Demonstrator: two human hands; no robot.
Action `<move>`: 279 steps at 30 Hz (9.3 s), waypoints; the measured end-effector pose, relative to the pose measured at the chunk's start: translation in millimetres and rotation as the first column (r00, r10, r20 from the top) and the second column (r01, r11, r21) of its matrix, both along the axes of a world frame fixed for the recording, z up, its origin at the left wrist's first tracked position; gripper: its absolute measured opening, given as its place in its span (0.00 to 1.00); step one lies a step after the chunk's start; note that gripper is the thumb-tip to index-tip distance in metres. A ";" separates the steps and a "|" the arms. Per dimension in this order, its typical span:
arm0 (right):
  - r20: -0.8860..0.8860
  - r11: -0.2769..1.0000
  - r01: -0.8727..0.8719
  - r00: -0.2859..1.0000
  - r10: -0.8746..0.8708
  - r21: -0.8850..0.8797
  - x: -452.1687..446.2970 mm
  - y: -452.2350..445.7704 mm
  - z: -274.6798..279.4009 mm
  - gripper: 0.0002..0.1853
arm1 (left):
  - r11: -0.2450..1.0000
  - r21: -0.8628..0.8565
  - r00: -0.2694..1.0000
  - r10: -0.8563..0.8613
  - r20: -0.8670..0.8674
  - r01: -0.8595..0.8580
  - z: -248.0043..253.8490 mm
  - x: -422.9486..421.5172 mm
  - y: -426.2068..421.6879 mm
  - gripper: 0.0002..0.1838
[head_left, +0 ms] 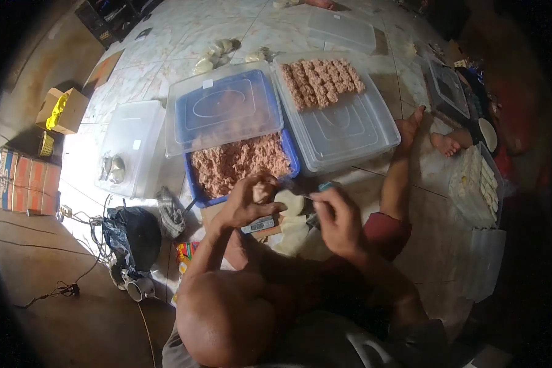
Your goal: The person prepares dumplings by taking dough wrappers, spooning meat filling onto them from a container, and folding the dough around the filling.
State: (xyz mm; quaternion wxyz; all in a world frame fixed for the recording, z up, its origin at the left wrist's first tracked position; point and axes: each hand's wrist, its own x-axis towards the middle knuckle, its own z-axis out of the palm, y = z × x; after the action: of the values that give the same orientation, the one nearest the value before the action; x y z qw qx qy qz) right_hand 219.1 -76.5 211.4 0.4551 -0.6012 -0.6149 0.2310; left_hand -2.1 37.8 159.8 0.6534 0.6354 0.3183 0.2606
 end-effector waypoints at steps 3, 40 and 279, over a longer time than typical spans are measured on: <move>0.101 0.997 -0.079 0.992 0.080 -0.007 -12.3 10.5 -18.0 0.04 | 0.953 0.303 0.994 0.022 -0.109 0.012 -14.7 11.2 9.1 0.23; 0.007 0.995 -0.098 0.995 0.098 -0.022 9.9 7.8 -10.9 0.04 | 0.885 0.463 0.991 0.023 -0.131 0.041 -15.3 40.0 13.4 0.17; 0.098 0.948 0.083 0.994 -0.055 -0.306 21.4 11.4 -161.4 0.19 | 0.963 -0.153 0.974 0.226 -0.002 -0.223 -90.7 -27.6 -54.0 0.18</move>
State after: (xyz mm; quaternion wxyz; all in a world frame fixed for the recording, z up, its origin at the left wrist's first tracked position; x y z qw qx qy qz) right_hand 240.4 -65.1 50.0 0.3355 -0.6959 -0.5692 0.2815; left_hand -29.7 -16.2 69.1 0.6686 0.5416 0.4021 0.3129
